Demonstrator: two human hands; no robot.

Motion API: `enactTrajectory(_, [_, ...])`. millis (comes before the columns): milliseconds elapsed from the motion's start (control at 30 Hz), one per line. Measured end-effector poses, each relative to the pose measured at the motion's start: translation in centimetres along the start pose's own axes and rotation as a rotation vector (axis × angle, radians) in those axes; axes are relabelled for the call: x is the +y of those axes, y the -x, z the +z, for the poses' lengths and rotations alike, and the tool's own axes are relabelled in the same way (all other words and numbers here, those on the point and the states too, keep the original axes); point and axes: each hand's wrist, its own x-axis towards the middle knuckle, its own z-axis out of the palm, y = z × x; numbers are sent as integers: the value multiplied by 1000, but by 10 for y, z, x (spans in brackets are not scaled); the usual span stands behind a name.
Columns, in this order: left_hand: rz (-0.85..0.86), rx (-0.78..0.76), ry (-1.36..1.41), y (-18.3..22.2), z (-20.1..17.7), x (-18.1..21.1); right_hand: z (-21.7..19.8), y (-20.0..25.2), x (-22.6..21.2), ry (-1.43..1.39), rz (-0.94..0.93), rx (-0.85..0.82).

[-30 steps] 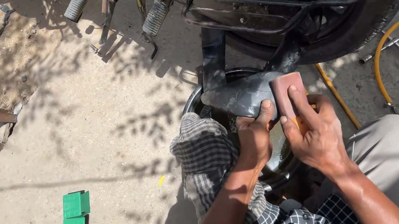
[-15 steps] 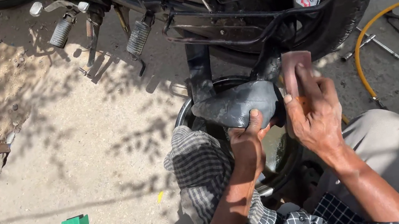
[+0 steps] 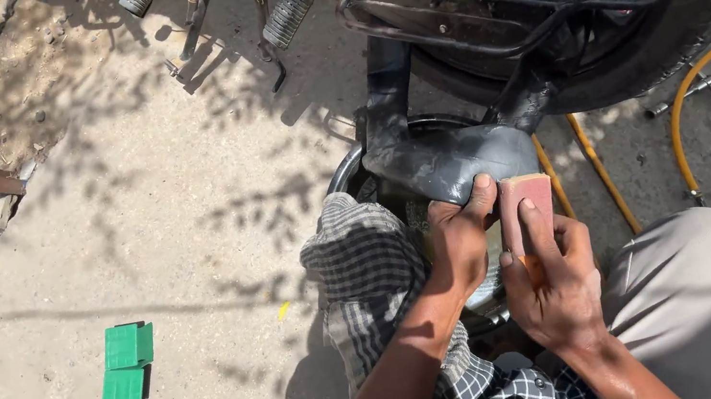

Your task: The recorder is repairing a punctured motorcycle inner tube by checking for leaks in water, cleaning the area, and sanding it down for a patch.

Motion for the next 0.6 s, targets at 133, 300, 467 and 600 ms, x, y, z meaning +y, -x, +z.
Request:
enactTrajectory(133, [69,-122,-120,-4,-15,-20,-2,-39,2,8,69,-66])
enactTrajectory(300, [-11,-20,-131,0,13,9,-14,-34,7,59,124,10])
enactTrajectory(467, [67,-185,-141,-8,-26,-25,-1,-22,2,-3,-31,-85])
enactTrajectory(600, [-26,-117,-346,-16,-17,-9,-22,-73,25,70,134,-41])
